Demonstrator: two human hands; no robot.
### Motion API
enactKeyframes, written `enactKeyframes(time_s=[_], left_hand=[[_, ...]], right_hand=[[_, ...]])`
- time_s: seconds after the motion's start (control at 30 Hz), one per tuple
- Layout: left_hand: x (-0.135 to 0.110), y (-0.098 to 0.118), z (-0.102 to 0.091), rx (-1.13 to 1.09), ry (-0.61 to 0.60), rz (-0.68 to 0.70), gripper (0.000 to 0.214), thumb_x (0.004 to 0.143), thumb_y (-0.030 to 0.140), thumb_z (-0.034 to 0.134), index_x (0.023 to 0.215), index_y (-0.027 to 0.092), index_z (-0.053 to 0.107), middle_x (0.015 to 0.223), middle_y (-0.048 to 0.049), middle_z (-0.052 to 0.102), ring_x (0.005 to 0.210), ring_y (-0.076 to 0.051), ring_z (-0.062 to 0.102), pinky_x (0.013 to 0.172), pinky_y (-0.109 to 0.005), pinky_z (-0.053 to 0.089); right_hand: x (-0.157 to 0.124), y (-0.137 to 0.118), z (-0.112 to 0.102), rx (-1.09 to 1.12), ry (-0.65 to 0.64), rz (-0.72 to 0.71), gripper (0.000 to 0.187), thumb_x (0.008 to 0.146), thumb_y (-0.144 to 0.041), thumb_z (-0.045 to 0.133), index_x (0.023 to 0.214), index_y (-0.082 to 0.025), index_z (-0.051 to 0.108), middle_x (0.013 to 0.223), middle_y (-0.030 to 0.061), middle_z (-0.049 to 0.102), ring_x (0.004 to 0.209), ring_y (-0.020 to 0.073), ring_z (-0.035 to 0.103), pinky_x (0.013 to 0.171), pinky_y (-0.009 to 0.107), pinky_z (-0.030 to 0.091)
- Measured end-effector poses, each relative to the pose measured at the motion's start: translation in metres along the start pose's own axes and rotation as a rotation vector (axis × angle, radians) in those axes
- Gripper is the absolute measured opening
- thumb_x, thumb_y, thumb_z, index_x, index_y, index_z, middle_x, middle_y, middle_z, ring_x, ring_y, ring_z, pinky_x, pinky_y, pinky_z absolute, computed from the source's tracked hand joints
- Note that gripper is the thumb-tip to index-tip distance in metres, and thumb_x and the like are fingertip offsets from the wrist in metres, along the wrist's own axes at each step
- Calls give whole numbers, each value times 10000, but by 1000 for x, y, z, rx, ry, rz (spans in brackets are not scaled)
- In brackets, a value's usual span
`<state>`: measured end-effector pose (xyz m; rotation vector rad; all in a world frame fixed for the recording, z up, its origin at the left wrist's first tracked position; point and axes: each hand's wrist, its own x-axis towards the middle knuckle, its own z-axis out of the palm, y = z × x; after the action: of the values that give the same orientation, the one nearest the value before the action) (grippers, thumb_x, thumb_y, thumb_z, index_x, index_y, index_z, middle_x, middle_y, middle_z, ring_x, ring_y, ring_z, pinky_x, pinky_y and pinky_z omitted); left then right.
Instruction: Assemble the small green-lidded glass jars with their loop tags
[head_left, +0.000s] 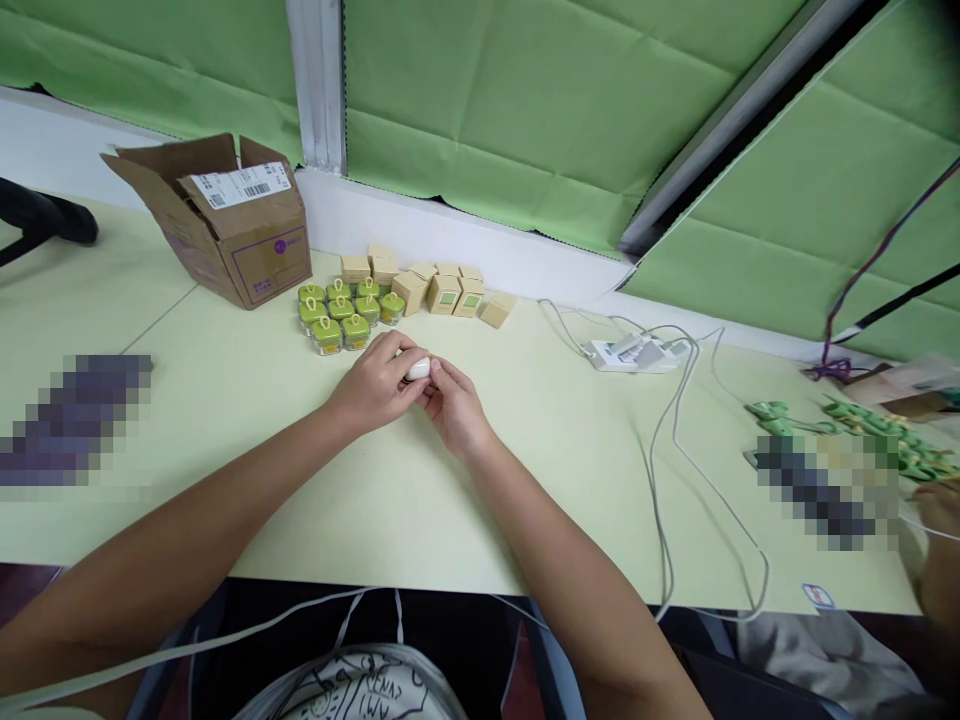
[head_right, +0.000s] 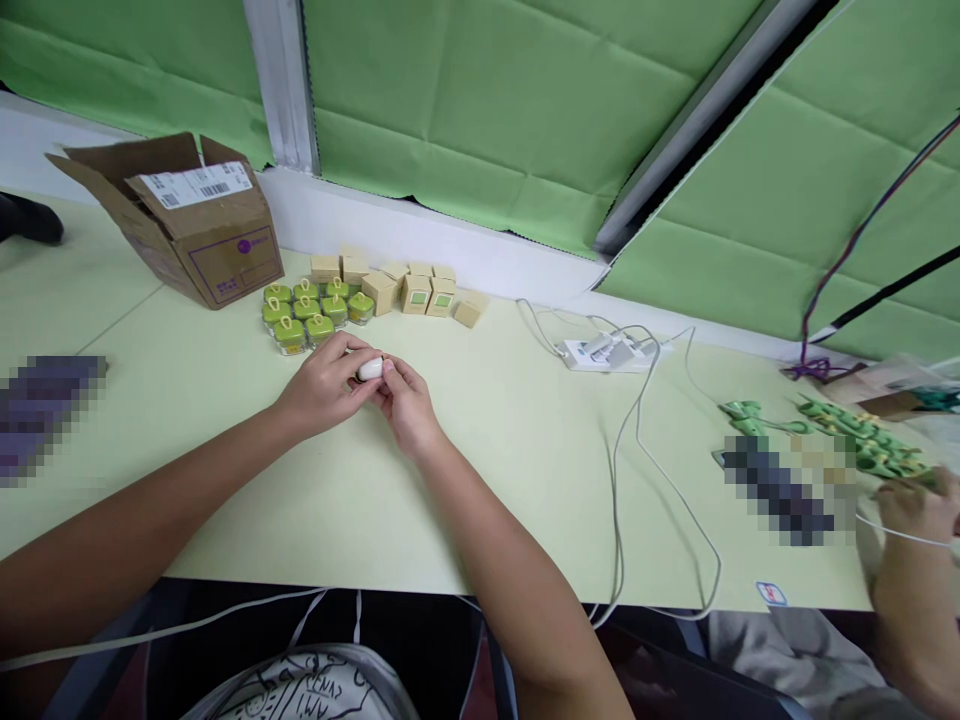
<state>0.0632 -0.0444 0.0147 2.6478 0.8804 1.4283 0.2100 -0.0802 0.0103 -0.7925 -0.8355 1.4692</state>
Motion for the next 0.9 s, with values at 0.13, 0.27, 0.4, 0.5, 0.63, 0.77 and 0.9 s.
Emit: enactKeyframes(time_s=[0.13, 0.27, 0.4, 0.5, 0.63, 0.77, 0.9], left_hand=[[1, 2, -1, -1, -40, -9, 183, 926, 210, 577, 1081, 187, 670, 1014, -99, 587, 945, -237, 580, 864, -408, 530], [0, 2, 1, -3, -22, -19, 208, 924, 195, 569, 1112, 190, 658, 1070, -110, 592, 1012, -244, 589, 908, -409, 529], [-1, 3, 3, -3, -4, -27, 251, 931, 187, 571, 1166, 203, 655, 1139, -110, 612, 1089, -248, 592, 965, -413, 523], [-1, 4, 2, -24, 15, -45, 229, 934, 169, 563, 1134, 205, 668, 1085, -88, 625, 1034, -223, 605, 929, -383, 533], [0, 5, 1, -39, 0, -39, 205, 933, 158, 550, 1106, 190, 655, 1065, -86, 611, 995, -212, 608, 892, -363, 539], [0, 7, 0, -12, -33, -34, 206, 932, 153, 529, 1112, 183, 623, 1072, -98, 581, 991, -222, 601, 871, -364, 542], [-1, 9, 0, -15, -48, -54, 217, 936, 157, 513, 1138, 179, 592, 1077, -101, 547, 982, -222, 601, 850, -355, 549]], right_hand=[[0, -4, 0, -15, -13, 21, 323, 805, -459, 785, 981, -202, 702, 978, 39, 763, 994, 202, 719, 928, 352, 614], [-1, -6, -1, -38, -22, 13, 374, 783, -468, 806, 1023, -202, 697, 990, 40, 767, 976, 199, 724, 921, 348, 613], [-2, -6, -1, -47, 2, -14, 402, 772, -477, 819, 1045, -212, 688, 1004, 33, 772, 930, 193, 732, 899, 348, 616], [-2, -5, -1, -47, 4, -19, 419, 761, -476, 830, 1047, -207, 685, 1004, 36, 771, 927, 192, 734, 894, 342, 612], [-1, -5, -2, -54, -13, -9, 413, 777, -477, 815, 1059, -205, 684, 980, 42, 765, 946, 192, 729, 878, 328, 607], [0, -7, -4, -76, -35, 3, 395, 790, -491, 797, 1042, -205, 692, 972, 39, 759, 946, 183, 720, 860, 314, 607], [1, -8, -5, -88, -57, 24, 388, 791, -512, 789, 1001, -199, 695, 948, 36, 757, 931, 179, 715, 861, 313, 607]])
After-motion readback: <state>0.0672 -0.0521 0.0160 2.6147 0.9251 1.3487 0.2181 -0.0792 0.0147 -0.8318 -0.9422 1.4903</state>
